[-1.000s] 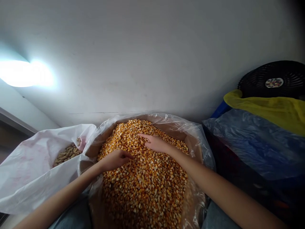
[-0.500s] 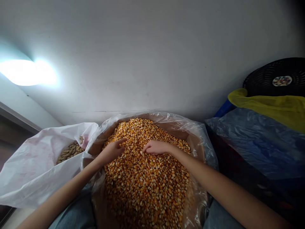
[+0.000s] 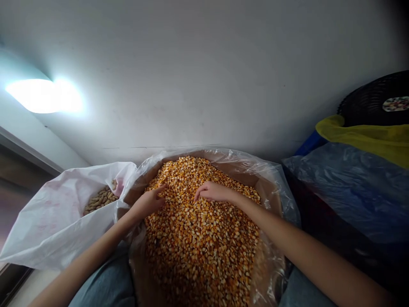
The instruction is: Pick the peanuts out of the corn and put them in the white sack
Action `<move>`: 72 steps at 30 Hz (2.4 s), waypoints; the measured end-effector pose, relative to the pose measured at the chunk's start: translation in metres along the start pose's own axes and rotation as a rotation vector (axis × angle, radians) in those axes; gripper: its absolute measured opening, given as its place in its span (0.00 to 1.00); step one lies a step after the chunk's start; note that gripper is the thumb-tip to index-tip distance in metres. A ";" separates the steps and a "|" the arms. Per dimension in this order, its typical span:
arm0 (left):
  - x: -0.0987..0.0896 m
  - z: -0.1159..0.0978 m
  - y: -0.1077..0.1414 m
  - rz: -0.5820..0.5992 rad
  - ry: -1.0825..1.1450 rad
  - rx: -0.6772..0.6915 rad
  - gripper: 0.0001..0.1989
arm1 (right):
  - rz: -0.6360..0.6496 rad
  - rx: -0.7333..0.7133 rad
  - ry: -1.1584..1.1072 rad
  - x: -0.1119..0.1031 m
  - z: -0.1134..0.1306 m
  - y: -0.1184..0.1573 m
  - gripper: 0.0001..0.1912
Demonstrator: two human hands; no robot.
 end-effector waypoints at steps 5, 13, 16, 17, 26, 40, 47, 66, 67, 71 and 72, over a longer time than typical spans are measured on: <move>0.023 -0.026 0.004 0.250 0.056 0.202 0.20 | -0.094 0.101 -0.005 -0.007 -0.009 0.001 0.26; 0.017 -0.016 -0.002 0.171 0.065 0.139 0.22 | -0.132 0.019 -0.039 -0.008 -0.004 -0.003 0.23; 0.024 -0.025 -0.002 0.239 0.134 0.207 0.21 | -0.138 0.058 -0.047 -0.009 -0.010 -0.003 0.26; 0.020 -0.022 -0.005 0.180 0.149 0.172 0.22 | -0.064 0.061 -0.038 -0.003 -0.010 -0.006 0.24; 0.028 -0.039 -0.012 0.265 0.125 0.217 0.22 | -0.251 0.109 -0.097 -0.029 -0.022 0.004 0.24; -0.005 -0.046 -0.027 -0.035 -0.205 0.121 0.22 | -0.073 0.094 -0.029 -0.013 -0.017 -0.003 0.19; 0.008 -0.056 -0.033 0.160 -0.150 0.279 0.17 | -0.346 0.116 -0.149 -0.038 -0.028 0.007 0.26; -0.001 -0.041 -0.043 0.067 -0.185 0.193 0.21 | -0.166 0.021 -0.253 -0.021 -0.018 0.000 0.20; 0.008 -0.047 -0.042 0.151 -0.163 0.258 0.19 | -0.292 0.032 -0.264 -0.033 -0.020 0.005 0.23; 0.005 -0.048 -0.041 0.125 -0.101 0.299 0.19 | -0.217 0.143 -0.243 -0.027 -0.031 0.004 0.26; -0.003 -0.041 -0.043 0.036 -0.125 0.232 0.21 | -0.098 0.153 -0.238 -0.017 -0.031 0.000 0.24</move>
Point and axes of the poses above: each hand's wrist, its own y-axis away from the middle knuckle, its own x-axis out of the palm, z = x × y, the point moved 9 cm from there along -y, towards the middle knuckle, and after that the axes turned 11 degrees about z, right-handed, at the moved point
